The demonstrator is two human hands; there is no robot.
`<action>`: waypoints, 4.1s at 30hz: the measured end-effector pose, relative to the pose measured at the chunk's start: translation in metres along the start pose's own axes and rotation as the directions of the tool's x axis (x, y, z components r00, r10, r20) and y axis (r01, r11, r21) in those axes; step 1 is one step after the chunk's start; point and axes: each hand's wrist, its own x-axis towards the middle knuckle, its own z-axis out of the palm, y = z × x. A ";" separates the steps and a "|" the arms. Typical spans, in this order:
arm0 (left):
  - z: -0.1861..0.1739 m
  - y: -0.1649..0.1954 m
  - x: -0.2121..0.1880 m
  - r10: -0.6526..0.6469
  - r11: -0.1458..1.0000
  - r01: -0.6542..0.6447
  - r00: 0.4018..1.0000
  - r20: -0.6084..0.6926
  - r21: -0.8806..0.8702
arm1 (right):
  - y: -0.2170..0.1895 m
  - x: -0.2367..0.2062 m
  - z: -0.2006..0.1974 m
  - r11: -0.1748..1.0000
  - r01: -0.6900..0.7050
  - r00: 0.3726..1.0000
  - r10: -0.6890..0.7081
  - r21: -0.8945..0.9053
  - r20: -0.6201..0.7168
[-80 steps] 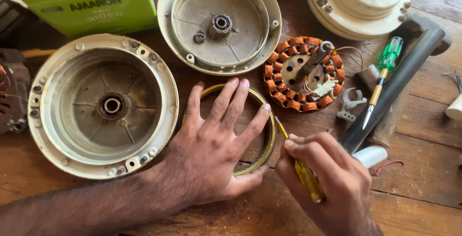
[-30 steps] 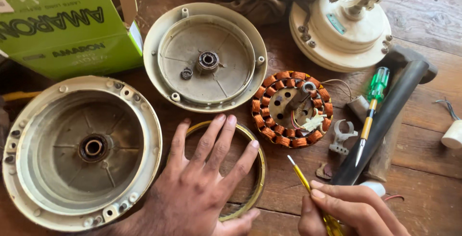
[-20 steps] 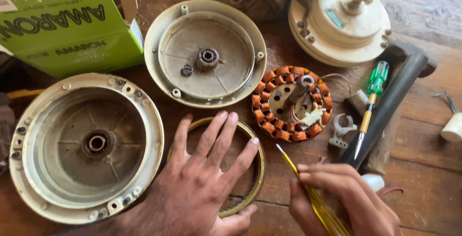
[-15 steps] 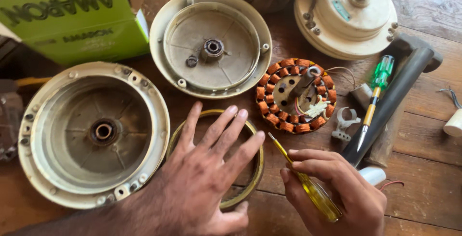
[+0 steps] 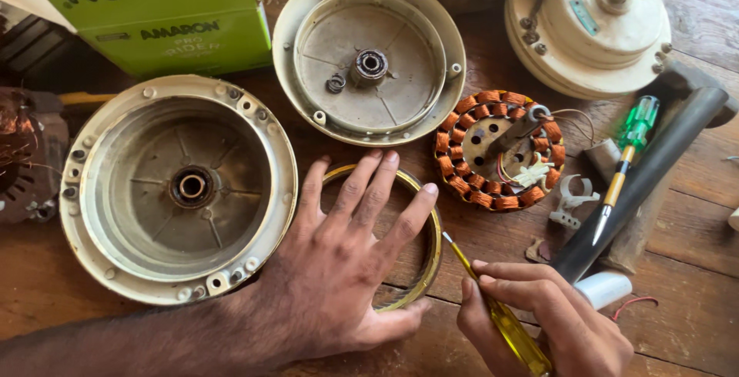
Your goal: The person holds a brass ring against the wooden workbench with their left hand and uses a screwdriver to pry along the ring's edge, working around its circumference. Disassembled ceiling fan motor parts, including stator windings and housings, lie on the bench around them.
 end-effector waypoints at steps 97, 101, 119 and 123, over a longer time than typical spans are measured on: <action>0.003 0.003 0.001 -0.016 1.000 0.016 1.000 0.011 -0.012 | 0.011 0.001 -0.003 0.997 -0.016 0.997 0.010 0.073 0.072; 0.002 0.004 0.000 -0.018 1.000 0.018 1.000 0.003 -0.025 | 0.014 0.002 -0.006 0.992 0.002 0.993 -0.018 0.128 0.121; 0.001 0.002 0.001 -0.009 1.000 0.009 1.000 0.021 0.006 | 0.010 0.004 -0.007 0.998 -0.027 0.979 0.014 0.058 0.204; 0.001 0.002 0.002 -0.010 1.000 0.009 1.000 0.023 0.017 | 0.011 0.004 -0.007 0.998 0.028 0.973 -0.041 0.057 0.226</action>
